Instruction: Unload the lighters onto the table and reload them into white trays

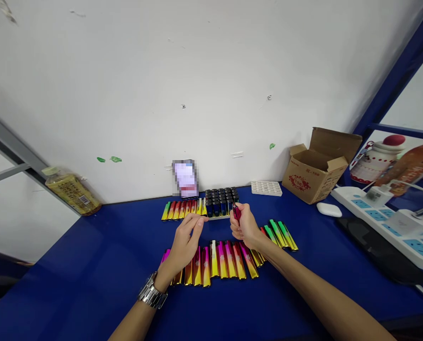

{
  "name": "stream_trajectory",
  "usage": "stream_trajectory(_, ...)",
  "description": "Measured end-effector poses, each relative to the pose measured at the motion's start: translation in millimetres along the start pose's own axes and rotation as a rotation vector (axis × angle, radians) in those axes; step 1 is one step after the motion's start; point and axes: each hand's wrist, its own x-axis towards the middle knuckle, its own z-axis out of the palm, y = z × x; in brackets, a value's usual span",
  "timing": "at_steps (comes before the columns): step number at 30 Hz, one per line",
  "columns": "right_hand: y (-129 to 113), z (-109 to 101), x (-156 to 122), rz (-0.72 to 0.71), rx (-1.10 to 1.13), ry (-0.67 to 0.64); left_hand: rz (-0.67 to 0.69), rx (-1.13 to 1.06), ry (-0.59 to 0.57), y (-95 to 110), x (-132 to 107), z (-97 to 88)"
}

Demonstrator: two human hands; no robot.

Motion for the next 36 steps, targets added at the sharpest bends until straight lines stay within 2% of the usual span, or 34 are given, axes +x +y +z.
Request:
stream_trajectory(5,2.9,-3.0,3.8,-0.013,-0.008,-0.005,0.009,0.003,0.004,0.8,0.1,-0.4)
stream_trajectory(8,5.2,-8.7,8.3,-0.06,-0.019,-0.093,0.003,0.002,0.007,1.0,0.0,-0.6)
stream_trajectory(12,1.8,-21.5,13.3,-0.338,-0.089,-0.231,-0.008,-0.002,0.007,-0.3,-0.2,-0.7)
stream_trajectory(16,-9.0,-39.7,17.8,-0.63,-0.263,-0.132,-0.014,-0.006,0.006,-1.3,-0.1,-1.1)
stream_trajectory(20,-14.0,-58.0,26.6,-0.827,-0.583,0.113,-0.01,-0.008,0.021,-0.8,0.4,-1.5)
stream_trajectory(22,-12.3,-64.4,31.7,-0.819,-0.647,0.143,-0.008,-0.004,0.029,-0.4,0.7,-1.7)
stream_trajectory(27,-7.2,-70.7,37.5,-0.741,-0.699,0.099,-0.002,0.006,0.04,-0.6,1.1,-1.9)
stream_trajectory(36,-8.3,-72.0,29.8,-0.802,-0.96,0.116,-0.021,0.01,0.023,-2.0,1.5,-3.1)
